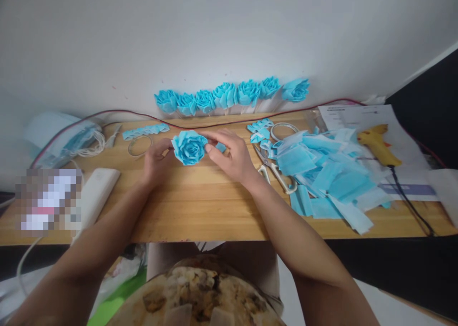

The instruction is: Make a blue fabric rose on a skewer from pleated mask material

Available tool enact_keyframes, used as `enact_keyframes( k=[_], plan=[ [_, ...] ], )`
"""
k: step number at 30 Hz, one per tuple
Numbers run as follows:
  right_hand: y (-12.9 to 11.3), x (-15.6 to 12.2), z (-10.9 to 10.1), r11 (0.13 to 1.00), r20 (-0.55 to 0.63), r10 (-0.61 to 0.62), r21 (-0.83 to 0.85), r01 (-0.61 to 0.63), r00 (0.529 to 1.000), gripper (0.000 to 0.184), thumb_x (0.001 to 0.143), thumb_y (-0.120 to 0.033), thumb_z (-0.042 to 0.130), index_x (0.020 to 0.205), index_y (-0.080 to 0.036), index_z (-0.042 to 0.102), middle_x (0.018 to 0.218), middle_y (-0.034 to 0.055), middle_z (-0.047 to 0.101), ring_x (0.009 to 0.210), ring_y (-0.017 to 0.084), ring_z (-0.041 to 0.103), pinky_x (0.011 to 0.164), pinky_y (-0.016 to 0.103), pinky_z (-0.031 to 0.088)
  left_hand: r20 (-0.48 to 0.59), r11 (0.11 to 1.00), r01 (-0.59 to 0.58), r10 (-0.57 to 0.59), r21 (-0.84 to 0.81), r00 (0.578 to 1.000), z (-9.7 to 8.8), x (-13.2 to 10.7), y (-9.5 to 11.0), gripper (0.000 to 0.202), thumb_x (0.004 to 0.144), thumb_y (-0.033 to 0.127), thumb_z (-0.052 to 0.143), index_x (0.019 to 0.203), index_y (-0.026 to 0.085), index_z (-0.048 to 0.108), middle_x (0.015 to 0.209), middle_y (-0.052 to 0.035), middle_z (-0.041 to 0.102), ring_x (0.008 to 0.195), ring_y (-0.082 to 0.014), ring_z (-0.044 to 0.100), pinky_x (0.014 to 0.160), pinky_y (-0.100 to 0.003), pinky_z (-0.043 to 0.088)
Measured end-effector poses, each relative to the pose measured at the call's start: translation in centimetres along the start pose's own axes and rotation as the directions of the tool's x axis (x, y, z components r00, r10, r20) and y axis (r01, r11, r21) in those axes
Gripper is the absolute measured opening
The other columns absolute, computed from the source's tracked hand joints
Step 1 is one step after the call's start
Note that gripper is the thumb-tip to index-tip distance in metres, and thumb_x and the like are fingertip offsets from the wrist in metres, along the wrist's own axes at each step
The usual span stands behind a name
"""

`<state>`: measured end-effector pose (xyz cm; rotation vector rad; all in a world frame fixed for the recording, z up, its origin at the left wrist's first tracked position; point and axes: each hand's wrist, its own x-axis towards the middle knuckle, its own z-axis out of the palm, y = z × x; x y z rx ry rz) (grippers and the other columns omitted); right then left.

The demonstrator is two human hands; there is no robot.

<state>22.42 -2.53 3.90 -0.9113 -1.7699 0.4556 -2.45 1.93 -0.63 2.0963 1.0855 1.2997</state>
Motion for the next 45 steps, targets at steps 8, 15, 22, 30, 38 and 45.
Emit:
enact_keyframes(
  k=[8, 15, 22, 30, 38, 45],
  plan=[
    [0.4, 0.0, 0.8, 0.986, -0.161, 0.164, 0.069, -0.155, 0.973, 0.012, 0.084, -0.029, 0.075, 0.093, -0.023, 0.071, 0.079, -0.0018, 0.075, 0.074, 0.016, 0.070, 0.071, 0.030, 0.056, -0.003, 1.000, -0.001, 0.001, -0.019, 1.000, -0.1, -0.1, 0.0, 0.015, 0.092, 0.027, 0.061, 0.082, 0.020, 0.071, 0.087, -0.0052, 0.077, 0.086, -0.0200, 0.070, 0.081, -0.033, 0.051],
    [0.0, 0.1, 0.7, 0.994, -0.153, 0.109, 0.015, -0.108, 0.982, 0.010, 0.089, -0.022, 0.069, 0.088, -0.025, 0.078, 0.086, -0.0013, 0.081, 0.079, 0.018, 0.075, 0.075, 0.032, 0.061, 0.013, 1.000, 0.006, -0.006, 0.009, 1.000, -0.2, 0.0, -0.1, 0.014, 0.091, 0.024, 0.059, 0.081, 0.021, 0.069, 0.085, -0.0041, 0.075, 0.084, -0.0189, 0.068, 0.081, -0.032, 0.052],
    [0.6, -0.4, 0.6, 0.988, -0.220, 0.145, 0.092, -0.128, 0.965, 0.020, 0.101, -0.039, 0.063, 0.101, -0.026, 0.077, 0.085, -0.0005, 0.079, 0.076, 0.016, 0.074, 0.073, 0.031, 0.059, 0.004, 1.000, -0.006, 0.006, -0.020, 1.000, -0.2, 0.0, -0.1, 0.016, 0.093, 0.027, 0.061, 0.083, 0.020, 0.072, 0.087, -0.0049, 0.076, 0.085, -0.0206, 0.069, 0.082, -0.034, 0.053],
    [0.5, -0.4, 0.3, 0.981, -0.191, 0.081, 0.190, -0.045, 0.978, 0.049, 0.106, -0.061, 0.042, 0.122, -0.027, 0.074, 0.120, 0.0066, 0.078, 0.117, 0.025, 0.072, 0.105, 0.045, 0.056, -0.013, 1.000, -0.017, 0.017, -0.025, 1.000, -0.1, 0.1, -0.2, 0.025, 0.097, 0.038, 0.061, 0.086, 0.020, 0.073, 0.090, -0.0063, 0.077, 0.087, -0.0211, 0.070, 0.083, -0.033, 0.054],
    [1.8, -0.7, 1.7, 0.969, 0.123, -0.082, 0.240, 0.051, 0.989, 0.130, 0.070, -0.074, 0.082, 0.170, -0.034, 0.009, 0.173, 0.0104, 0.031, 0.161, 0.033, 0.024, 0.130, 0.054, 0.027, -0.019, 0.997, -0.074, 0.074, 0.009, 0.997, 0.2, 0.0, -0.2, 0.032, 0.103, 0.039, 0.056, 0.089, 0.019, 0.075, 0.087, -0.0049, 0.076, 0.083, -0.0184, 0.068, 0.079, -0.030, 0.050],
    [2.5, -1.4, 3.4, 0.945, 0.105, -0.041, 0.327, 0.004, 0.994, 0.136, 0.066, -0.068, 0.089, 0.169, -0.038, 0.007, 0.172, 0.0092, 0.032, 0.160, 0.034, 0.027, 0.128, 0.054, 0.033, 0.018, 0.985, -0.158, 0.157, 0.066, 0.987, 0.7, -0.4, 0.3, 0.028, 0.104, 0.030, 0.055, 0.088, 0.019, 0.074, 0.083, -0.0046, 0.075, 0.080, -0.0189, 0.065, 0.076, -0.032, 0.047]
  ],
)
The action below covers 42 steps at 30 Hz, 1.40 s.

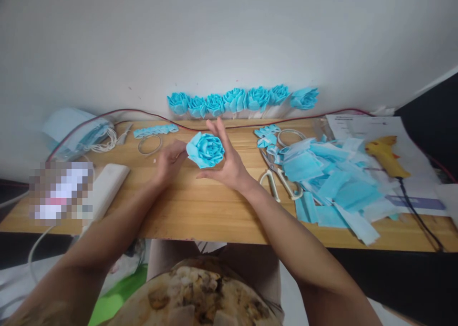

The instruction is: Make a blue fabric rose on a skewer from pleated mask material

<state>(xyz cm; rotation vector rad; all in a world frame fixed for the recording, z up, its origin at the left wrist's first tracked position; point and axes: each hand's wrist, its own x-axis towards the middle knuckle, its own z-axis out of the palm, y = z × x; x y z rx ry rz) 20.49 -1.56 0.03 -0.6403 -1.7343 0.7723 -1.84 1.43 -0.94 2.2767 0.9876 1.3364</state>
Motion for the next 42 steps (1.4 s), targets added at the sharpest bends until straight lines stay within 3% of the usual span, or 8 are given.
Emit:
enact_keyframes(
  k=[7, 15, 22, 28, 30, 32, 36, 42],
  plan=[
    [-1.0, 0.1, 0.4, 0.996, -0.082, -0.073, 0.039, 0.076, 0.994, 0.115, 0.072, -0.059, 0.090, 0.164, -0.040, 0.024, 0.162, 0.0080, 0.048, 0.155, 0.031, 0.039, 0.125, 0.052, 0.038, 0.069, 0.996, -0.083, 0.080, 0.040, 0.994, 0.2, -0.1, 0.5, 0.027, 0.104, 0.024, 0.050, 0.096, 0.019, 0.075, 0.087, -0.0054, 0.076, 0.084, -0.0190, 0.068, 0.081, -0.033, 0.049],
    [-1.5, -0.3, 0.4, 0.997, -0.243, 0.082, 0.007, -0.082, 0.967, 0.059, 0.079, -0.045, 0.086, 0.130, -0.029, 0.060, 0.129, 0.0067, 0.072, 0.120, 0.027, 0.068, 0.105, 0.044, 0.055, 0.046, 0.995, 0.083, -0.080, -0.057, 0.996, 0.8, -0.5, -0.3, 0.016, 0.097, 0.030, 0.065, 0.102, 0.021, 0.078, 0.099, -0.0080, 0.079, 0.094, -0.0227, 0.072, 0.087, -0.037, 0.054],
    [-1.3, 0.0, 0.2, 0.963, -0.456, 0.269, 0.105, -0.249, 0.848, 0.039, 0.078, -0.043, 0.083, 0.109, -0.029, 0.065, 0.098, -0.0031, 0.072, 0.083, 0.015, 0.068, 0.078, 0.030, 0.059, -0.023, 0.977, 0.195, -0.198, -0.087, 0.980, 1.0, -0.6, -0.4, 0.018, 0.092, 0.037, 0.071, 0.089, 0.019, 0.074, 0.083, -0.0036, 0.074, 0.078, -0.0170, 0.067, 0.074, -0.029, 0.053],
    [-0.2, 0.3, 0.1, 0.922, -0.564, 0.386, 0.237, -0.305, 0.730, 0.043, 0.073, -0.053, 0.084, 0.104, -0.028, 0.068, 0.095, -0.0028, 0.071, 0.081, 0.014, 0.066, 0.078, 0.029, 0.058, 0.014, 0.967, 0.217, -0.217, -0.134, 0.976, 1.2, -0.4, 0.2, 0.019, 0.091, 0.037, 0.070, 0.085, 0.019, 0.072, 0.079, -0.0023, 0.072, 0.070, -0.0141, 0.063, 0.065, -0.025, 0.048],
    [-0.3, 0.5, 0.0, 0.911, -0.523, 0.409, 0.285, -0.300, 0.747, 0.051, 0.071, -0.057, 0.085, 0.110, -0.029, 0.068, 0.102, -0.0006, 0.073, 0.090, 0.017, 0.068, 0.086, 0.033, 0.059, 0.028, 0.959, 0.235, -0.234, -0.157, 0.972, 1.1, -0.5, 0.3, 0.018, 0.092, 0.036, 0.069, 0.086, 0.019, 0.072, 0.078, -0.0015, 0.071, 0.068, -0.0134, 0.061, 0.063, -0.024, 0.047],
    [-0.5, 0.6, 0.0, 0.907, -0.432, 0.389, 0.334, -0.256, 0.814, 0.066, 0.069, -0.060, 0.087, 0.125, -0.031, 0.065, 0.118, 0.0029, 0.074, 0.108, 0.021, 0.069, 0.100, 0.038, 0.056, 0.027, 0.950, 0.260, -0.259, -0.174, 0.966, 1.0, -0.5, 0.4, 0.017, 0.092, 0.035, 0.069, 0.086, 0.019, 0.071, 0.078, -0.0011, 0.070, 0.068, -0.0133, 0.061, 0.063, -0.024, 0.046],
    [-0.4, 0.7, -0.1, 0.914, -0.320, 0.291, 0.371, -0.163, 0.902, 0.105, 0.064, -0.072, 0.087, 0.153, -0.038, 0.044, 0.152, 0.0062, 0.059, 0.137, 0.026, 0.058, 0.117, 0.046, 0.046, 0.004, 0.930, 0.308, -0.314, -0.200, 0.949, 0.8, -0.4, 0.4, 0.019, 0.092, 0.037, 0.067, 0.086, 0.019, 0.071, 0.076, -0.0008, 0.068, 0.069, -0.0135, 0.059, 0.064, -0.024, 0.046],
    [0.8, 0.5, -0.2, 0.920, -0.240, 0.268, 0.350, -0.174, 0.933, 0.117, 0.063, -0.079, 0.083, 0.161, -0.042, 0.030, 0.164, 0.0091, 0.048, 0.140, 0.028, 0.056, 0.110, 0.049, 0.052, 0.044, 0.945, 0.261, -0.258, -0.196, 0.965, 0.6, -0.4, 0.3, 0.018, 0.094, 0.034, 0.065, 0.086, 0.019, 0.070, 0.080, -0.0020, 0.071, 0.073, -0.0150, 0.064, 0.067, -0.025, 0.049]
  ],
)
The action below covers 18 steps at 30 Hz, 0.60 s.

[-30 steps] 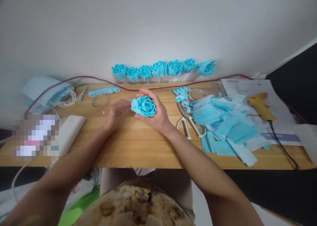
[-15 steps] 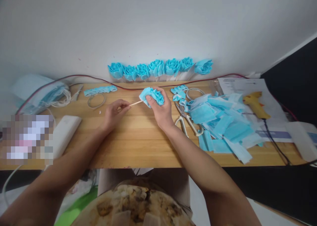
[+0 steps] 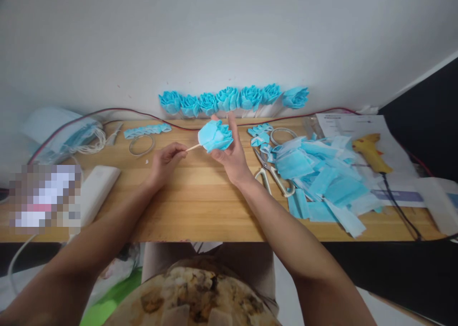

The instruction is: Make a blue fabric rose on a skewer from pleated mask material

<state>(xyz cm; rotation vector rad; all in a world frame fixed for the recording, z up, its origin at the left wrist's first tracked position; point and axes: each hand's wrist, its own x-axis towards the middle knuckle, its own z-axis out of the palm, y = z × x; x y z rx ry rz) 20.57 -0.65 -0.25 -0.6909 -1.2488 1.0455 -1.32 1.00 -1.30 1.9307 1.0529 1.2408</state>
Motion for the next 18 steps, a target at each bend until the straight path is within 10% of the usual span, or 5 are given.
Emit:
enact_keyframes(
  k=[8, 18],
  plan=[
    [-0.7, -0.3, 0.2, 0.998, 0.052, -0.046, 0.038, 0.044, 0.998, 0.113, 0.067, -0.071, 0.086, 0.161, -0.039, 0.033, 0.156, 0.0114, 0.056, 0.128, 0.027, 0.065, 0.102, 0.043, 0.056, 0.073, 0.994, -0.084, 0.078, 0.073, 0.994, 0.2, -0.1, -0.4, 0.017, 0.095, 0.032, 0.065, 0.088, 0.019, 0.071, 0.085, -0.0041, 0.074, 0.079, -0.0170, 0.068, 0.074, -0.028, 0.053],
    [-3.3, -1.8, 1.7, 0.948, 0.185, -0.124, -0.269, 0.171, 0.975, 0.057, 0.078, -0.045, 0.087, 0.129, -0.027, 0.065, 0.122, 0.0070, 0.074, 0.114, 0.026, 0.071, 0.098, 0.042, 0.058, 0.025, 0.953, -0.212, 0.212, 0.214, 0.977, -0.2, 0.2, -0.5, 0.014, 0.096, 0.031, 0.066, 0.089, 0.021, 0.073, 0.093, -0.0066, 0.077, 0.091, -0.0223, 0.069, 0.086, -0.037, 0.053]
  ],
)
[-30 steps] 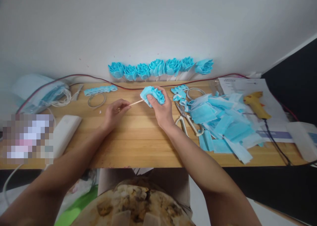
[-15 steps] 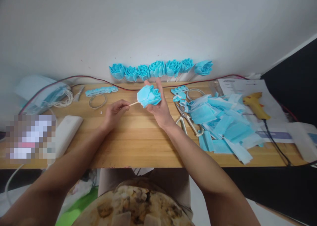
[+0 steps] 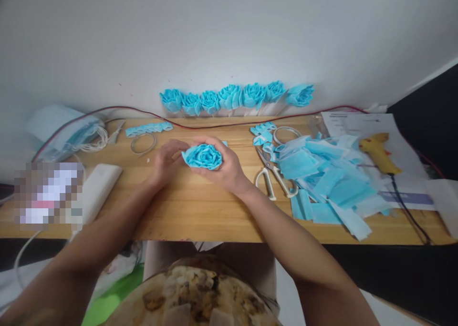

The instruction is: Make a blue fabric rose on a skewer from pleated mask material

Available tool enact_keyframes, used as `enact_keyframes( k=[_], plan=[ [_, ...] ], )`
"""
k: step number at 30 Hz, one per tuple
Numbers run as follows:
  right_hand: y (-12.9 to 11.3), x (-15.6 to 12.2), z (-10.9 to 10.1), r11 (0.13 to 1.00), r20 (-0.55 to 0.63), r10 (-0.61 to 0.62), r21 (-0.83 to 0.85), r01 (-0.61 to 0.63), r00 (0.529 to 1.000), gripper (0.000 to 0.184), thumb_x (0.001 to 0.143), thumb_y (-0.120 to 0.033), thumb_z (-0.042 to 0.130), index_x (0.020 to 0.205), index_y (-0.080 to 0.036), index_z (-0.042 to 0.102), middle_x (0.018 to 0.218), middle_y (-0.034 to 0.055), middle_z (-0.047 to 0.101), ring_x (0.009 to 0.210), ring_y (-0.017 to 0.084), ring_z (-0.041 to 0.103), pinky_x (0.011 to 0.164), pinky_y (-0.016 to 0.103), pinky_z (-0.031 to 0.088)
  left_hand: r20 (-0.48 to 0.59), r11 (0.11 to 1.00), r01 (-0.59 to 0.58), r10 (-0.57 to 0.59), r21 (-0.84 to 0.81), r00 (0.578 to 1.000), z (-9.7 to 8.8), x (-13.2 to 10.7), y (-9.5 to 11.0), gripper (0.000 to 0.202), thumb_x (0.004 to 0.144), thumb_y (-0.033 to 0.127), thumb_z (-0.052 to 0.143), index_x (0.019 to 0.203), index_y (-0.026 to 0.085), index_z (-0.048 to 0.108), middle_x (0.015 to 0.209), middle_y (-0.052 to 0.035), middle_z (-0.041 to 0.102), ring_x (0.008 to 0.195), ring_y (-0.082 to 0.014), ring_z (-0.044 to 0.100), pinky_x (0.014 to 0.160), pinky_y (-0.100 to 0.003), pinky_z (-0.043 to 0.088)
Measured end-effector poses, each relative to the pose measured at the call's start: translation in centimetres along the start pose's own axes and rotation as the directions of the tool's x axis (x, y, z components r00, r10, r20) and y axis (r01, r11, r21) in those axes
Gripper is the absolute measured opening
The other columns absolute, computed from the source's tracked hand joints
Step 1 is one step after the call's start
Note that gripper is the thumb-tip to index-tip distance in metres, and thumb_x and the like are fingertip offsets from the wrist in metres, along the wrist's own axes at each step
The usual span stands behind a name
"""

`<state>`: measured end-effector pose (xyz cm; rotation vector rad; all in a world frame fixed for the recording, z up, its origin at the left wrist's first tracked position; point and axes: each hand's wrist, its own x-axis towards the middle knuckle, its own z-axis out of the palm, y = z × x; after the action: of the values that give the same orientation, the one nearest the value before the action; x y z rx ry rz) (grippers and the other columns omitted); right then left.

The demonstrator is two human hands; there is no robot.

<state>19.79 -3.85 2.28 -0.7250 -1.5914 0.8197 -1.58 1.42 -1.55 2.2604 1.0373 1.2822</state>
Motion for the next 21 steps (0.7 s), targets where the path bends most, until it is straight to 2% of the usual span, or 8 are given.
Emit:
enact_keyframes(
  k=[3, 6, 15, 18, 21],
  plan=[
    [-0.35, -0.14, 0.12, 0.996, 0.058, -0.066, -0.048, 0.069, 0.996, 0.038, 0.083, -0.040, 0.083, 0.116, -0.029, 0.069, 0.119, 0.0050, 0.075, 0.116, 0.025, 0.070, 0.103, 0.044, 0.055, -0.012, 1.000, 0.001, -0.001, 0.009, 1.000, 0.15, 0.01, -0.16, 0.020, 0.097, 0.036, 0.063, 0.088, 0.022, 0.073, 0.094, -0.0067, 0.077, 0.091, -0.0223, 0.070, 0.085, -0.038, 0.054],
    [-0.23, -0.06, 0.17, 0.992, 0.056, -0.119, -0.027, 0.120, 0.991, 0.030, 0.086, -0.037, 0.081, 0.112, -0.031, 0.069, 0.115, 0.0029, 0.075, 0.114, 0.024, 0.070, 0.104, 0.045, 0.054, -0.011, 1.000, -0.006, 0.006, -0.006, 1.000, 0.22, 0.09, -0.12, 0.021, 0.098, 0.038, 0.063, 0.090, 0.022, 0.074, 0.095, -0.0069, 0.078, 0.092, -0.0225, 0.070, 0.086, -0.039, 0.055],
    [0.16, 0.00, 0.22, 0.996, 0.033, -0.093, 0.016, 0.092, 0.995, 0.019, 0.090, -0.042, 0.076, 0.102, -0.031, 0.067, 0.108, 0.0023, 0.075, 0.108, 0.025, 0.071, 0.104, 0.049, 0.055, 0.003, 0.999, 0.033, -0.033, -0.015, 0.999, 0.00, 0.14, -0.01, 0.019, 0.097, 0.034, 0.064, 0.089, 0.020, 0.075, 0.094, -0.0080, 0.078, 0.091, -0.0223, 0.071, 0.085, -0.037, 0.055],
    [0.02, -0.15, 0.20, 0.997, -0.001, -0.072, -0.002, 0.071, 0.997, 0.028, 0.087, -0.039, 0.081, 0.110, -0.031, 0.068, 0.115, 0.0025, 0.076, 0.112, 0.024, 0.071, 0.104, 0.046, 0.056, 0.015, 0.998, 0.050, -0.049, -0.032, 0.999, -0.05, 0.09, 0.29, 0.014, 0.095, 0.028, 0.065, 0.088, 0.019, 0.073, 0.091, -0.0072, 0.077, 0.088, -0.0212, 0.070, 0.083, -0.035, 0.055],
    [0.11, -0.19, 0.14, 1.000, -0.003, -0.018, 0.013, 0.018, 1.000, 0.067, 0.075, -0.050, 0.090, 0.134, -0.033, 0.063, 0.133, 0.0065, 0.071, 0.123, 0.027, 0.068, 0.106, 0.045, 0.056, 0.024, 0.995, 0.067, -0.066, -0.079, 0.998, -0.06, 0.08, 0.71, 0.012, 0.094, 0.023, 0.062, 0.090, 0.019, 0.073, 0.091, -0.0062, 0.076, 0.086, -0.0193, 0.069, 0.080, -0.032, 0.055]
  ],
)
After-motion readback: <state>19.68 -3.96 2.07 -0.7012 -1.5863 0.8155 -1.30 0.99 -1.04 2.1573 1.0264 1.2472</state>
